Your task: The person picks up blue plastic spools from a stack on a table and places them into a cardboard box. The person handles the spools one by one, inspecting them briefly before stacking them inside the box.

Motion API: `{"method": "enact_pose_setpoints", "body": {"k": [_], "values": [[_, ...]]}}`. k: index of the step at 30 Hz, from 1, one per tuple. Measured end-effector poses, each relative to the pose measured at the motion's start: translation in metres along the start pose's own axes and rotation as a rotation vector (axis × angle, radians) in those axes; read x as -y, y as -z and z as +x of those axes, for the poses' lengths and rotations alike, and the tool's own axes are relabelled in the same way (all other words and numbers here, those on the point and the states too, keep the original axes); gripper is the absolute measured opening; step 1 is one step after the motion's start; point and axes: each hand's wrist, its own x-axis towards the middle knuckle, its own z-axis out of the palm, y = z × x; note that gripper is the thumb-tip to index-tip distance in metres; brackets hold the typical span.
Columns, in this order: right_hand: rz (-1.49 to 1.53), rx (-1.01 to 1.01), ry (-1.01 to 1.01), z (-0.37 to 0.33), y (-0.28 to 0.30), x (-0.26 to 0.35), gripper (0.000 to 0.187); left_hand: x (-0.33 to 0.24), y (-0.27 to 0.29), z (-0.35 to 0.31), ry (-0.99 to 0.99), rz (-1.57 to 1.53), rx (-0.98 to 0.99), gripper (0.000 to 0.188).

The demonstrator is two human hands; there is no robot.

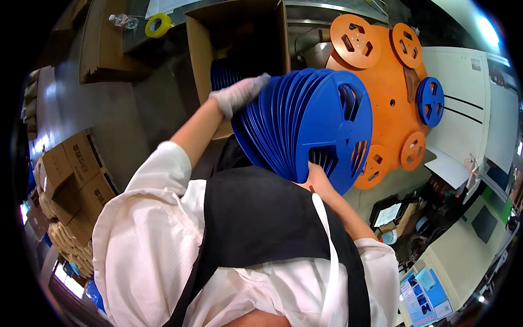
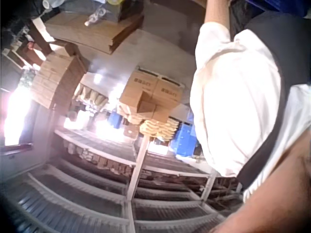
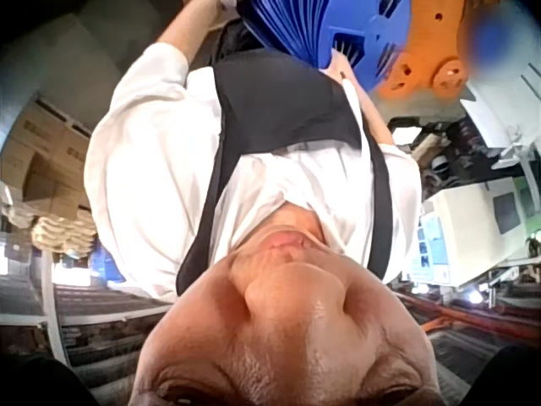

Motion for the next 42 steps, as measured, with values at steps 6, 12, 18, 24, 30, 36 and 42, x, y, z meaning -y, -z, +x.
{"method": "enact_pose_setpoints", "body": {"k": [6, 12, 18, 24, 30, 36, 42], "values": [[0.063, -0.008, 0.103, -0.011, 0.013, -0.005, 0.051, -0.009, 0.020, 0.012, 0.582, -1.390, -0.257, 0.054], [-0.141, -0.096, -0.033, -0.013, 0.013, 0.010, 0.057, -0.035, 0.016, -0.020, 0.406, -0.910, -0.420, 0.041], [0.437, -0.053, 0.089, -0.021, 0.027, 0.042, 0.043, -0.011, -0.114, -0.032, 0.588, -1.224, -0.014, 0.048], [0.767, -0.089, 0.378, 0.002, 0.073, 0.063, 0.048, -0.020, -0.118, -0.042, 1.183, -1.641, -0.224, 0.056], [1.084, 0.287, 0.683, 0.012, 0.087, 0.068, 0.040, -0.007, 0.031, -0.026, 0.984, -0.903, -0.835, 0.049], [1.114, 0.039, 0.668, 0.017, 0.062, 0.042, 0.040, -0.062, 0.178, 0.010, 0.252, -0.842, -0.869, 0.059], [1.223, 0.471, 0.626, 0.010, 0.063, 0.045, 0.037, -0.014, 0.043, -0.022, 0.896, -1.039, -0.537, 0.055]]}}
